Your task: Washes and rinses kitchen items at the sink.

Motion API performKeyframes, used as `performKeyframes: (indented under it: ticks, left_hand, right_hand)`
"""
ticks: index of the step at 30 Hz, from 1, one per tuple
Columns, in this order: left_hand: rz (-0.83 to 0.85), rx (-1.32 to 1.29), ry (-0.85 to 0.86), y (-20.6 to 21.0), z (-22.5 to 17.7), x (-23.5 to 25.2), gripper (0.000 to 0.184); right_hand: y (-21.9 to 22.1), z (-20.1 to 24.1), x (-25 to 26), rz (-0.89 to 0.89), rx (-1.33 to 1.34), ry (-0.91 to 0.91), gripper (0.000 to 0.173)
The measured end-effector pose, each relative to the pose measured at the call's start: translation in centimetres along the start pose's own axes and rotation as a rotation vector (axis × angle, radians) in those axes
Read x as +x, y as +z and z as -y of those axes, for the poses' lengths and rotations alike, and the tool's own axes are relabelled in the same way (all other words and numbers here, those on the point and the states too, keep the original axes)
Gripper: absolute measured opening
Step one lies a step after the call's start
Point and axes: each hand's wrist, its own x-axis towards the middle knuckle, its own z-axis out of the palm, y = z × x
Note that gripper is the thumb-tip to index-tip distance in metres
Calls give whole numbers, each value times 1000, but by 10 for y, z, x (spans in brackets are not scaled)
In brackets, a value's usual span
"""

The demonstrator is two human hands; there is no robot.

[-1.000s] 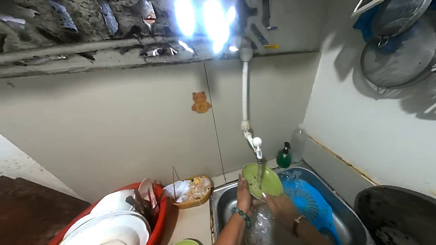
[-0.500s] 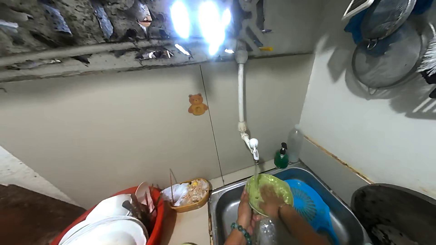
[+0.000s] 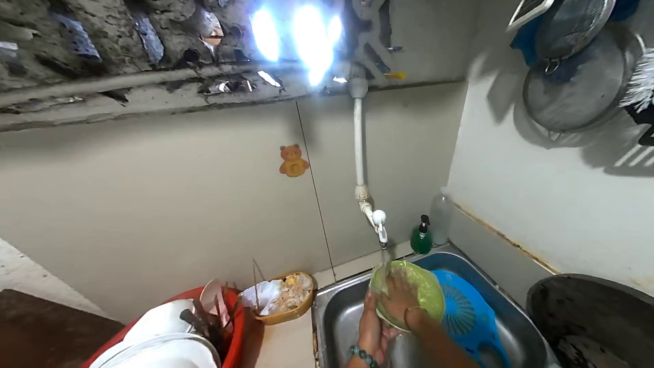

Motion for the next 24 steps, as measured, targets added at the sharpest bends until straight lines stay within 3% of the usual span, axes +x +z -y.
performKeyframes:
  ticks: [3,6,11,15,17,21,24]
  left_hand:
    - [-15,-14,0,-4,2,4,57]
    - [-61,-3,61,-16,-6,8,55]
    - [-101,3,107,-33,-23,5,57]
    - [-58,-17,56,-31,-12,0,61]
    - [-36,-27,0,-29,-4,-2,64]
    - [-31,-104,-81,-32,12,2,66]
    - [-32,-119,-119,-31,22,7,64]
  right_hand:
    - [-1,17,-15,156,86,-179,58]
    - [2,7,-36,262,62,-319,57]
    - [-10,-31,-51,131,-190,-149,67]
    - [-29,-46,-26,-4,-197,40,86]
    - [-36,-46,-13,-26,-188,88,87]
    - [-34,-38,-4,9,-362,60,81]
    - [-20,-33,-5,33,-412,-82,81]
